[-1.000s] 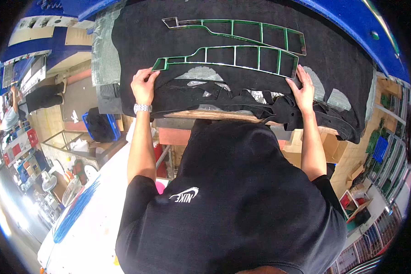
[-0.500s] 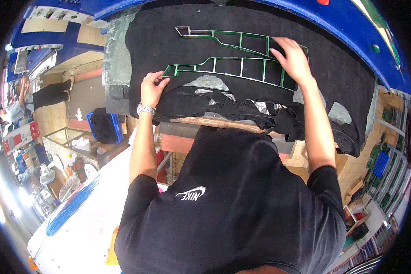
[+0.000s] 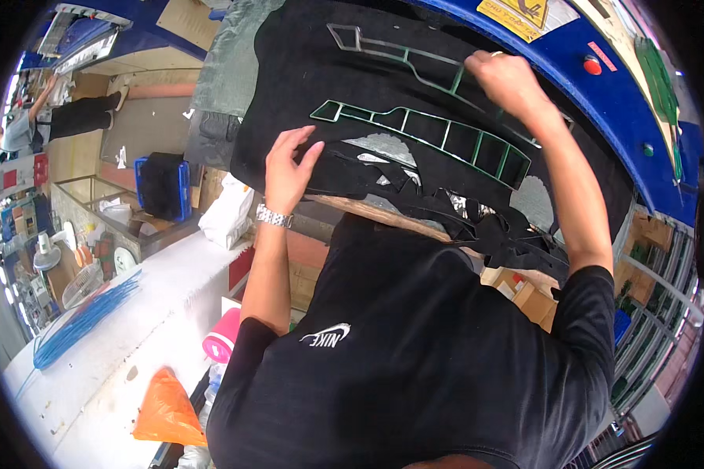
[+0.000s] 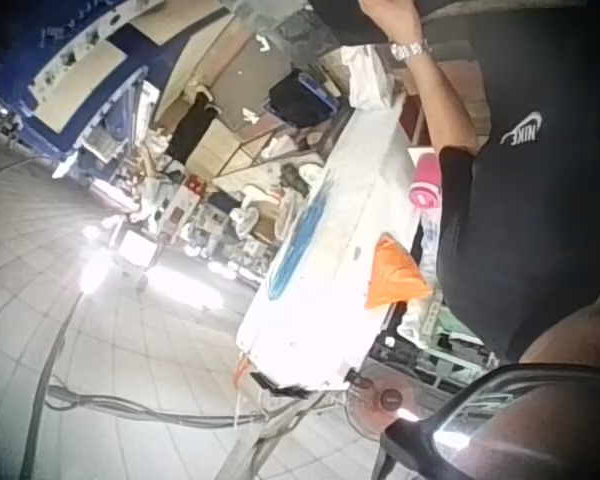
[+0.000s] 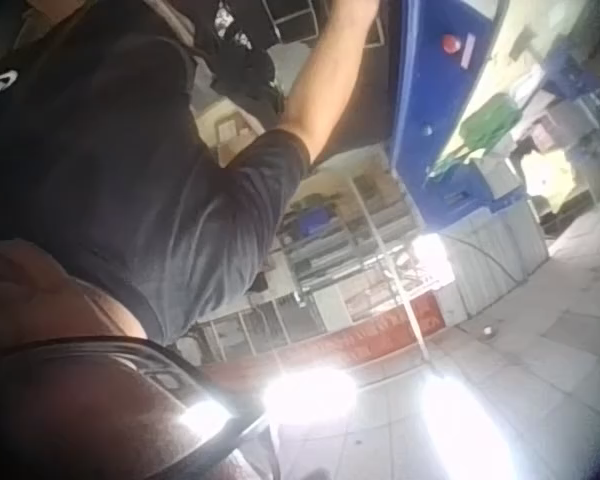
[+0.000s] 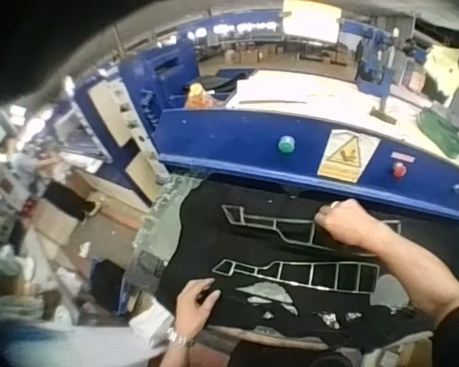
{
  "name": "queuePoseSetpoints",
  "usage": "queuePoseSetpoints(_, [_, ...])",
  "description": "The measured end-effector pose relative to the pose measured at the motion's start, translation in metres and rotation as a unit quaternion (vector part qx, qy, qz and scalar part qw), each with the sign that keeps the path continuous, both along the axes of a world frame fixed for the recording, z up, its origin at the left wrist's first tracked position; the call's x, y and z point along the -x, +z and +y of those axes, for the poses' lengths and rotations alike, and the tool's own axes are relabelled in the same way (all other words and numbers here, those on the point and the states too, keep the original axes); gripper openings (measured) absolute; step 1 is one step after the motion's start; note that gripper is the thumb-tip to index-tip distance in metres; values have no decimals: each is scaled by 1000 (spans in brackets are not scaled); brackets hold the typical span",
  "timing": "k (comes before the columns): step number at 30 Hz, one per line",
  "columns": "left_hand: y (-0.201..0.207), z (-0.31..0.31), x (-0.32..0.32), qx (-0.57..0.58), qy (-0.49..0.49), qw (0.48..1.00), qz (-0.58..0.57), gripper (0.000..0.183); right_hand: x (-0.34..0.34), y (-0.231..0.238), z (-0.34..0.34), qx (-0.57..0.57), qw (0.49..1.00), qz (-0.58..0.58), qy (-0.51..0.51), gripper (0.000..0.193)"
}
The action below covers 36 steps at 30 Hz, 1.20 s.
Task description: Manually position cutting dies on fabric and use a hydraulic press to cut shoe components.
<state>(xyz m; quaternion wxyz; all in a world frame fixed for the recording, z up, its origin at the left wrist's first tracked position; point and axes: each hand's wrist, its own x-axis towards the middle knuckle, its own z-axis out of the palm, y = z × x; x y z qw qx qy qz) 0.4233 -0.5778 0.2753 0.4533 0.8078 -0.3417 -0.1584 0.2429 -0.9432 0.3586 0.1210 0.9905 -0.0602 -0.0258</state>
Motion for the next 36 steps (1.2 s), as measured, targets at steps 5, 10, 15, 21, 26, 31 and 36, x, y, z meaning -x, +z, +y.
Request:
queuePoseSetpoints(5, [38, -55, 48, 81, -130, 988, 14, 54, 25, 88, 56, 34, 978, -207, 5, 10])
queuePoseSetpoints(10, [73, -101, 119, 112, -253, 960, -26, 119, 56, 78, 99, -76, 888, -423, -166, 14])
queuePoseSetpoints(15, [71, -112, 130, 20, -207, 967, -147, 139, 66, 24, 131, -302, 666, -566, -380, 20])
queuePoseSetpoints(21, [47, -123, 111, -34, -163, 950, -264, 117, 73, -11, 160, -565, 408, -582, -419, 12])
queuePoseSetpoints(26, [50, -155, 46, -32, -268, 904, -330, 96, 55, -29, 150, -631, 368, -537, -422, 22])
queuePoseSetpoints(31, [49, -183, -22, -109, -341, 868, -344, 90, 65, -48, 143, -659, 529, -406, -347, 30])
queuePoseSetpoints(36, [38, -201, -56, -155, -382, 851, -324, 89, 105, -62, 150, -581, 622, -350, -392, 31])
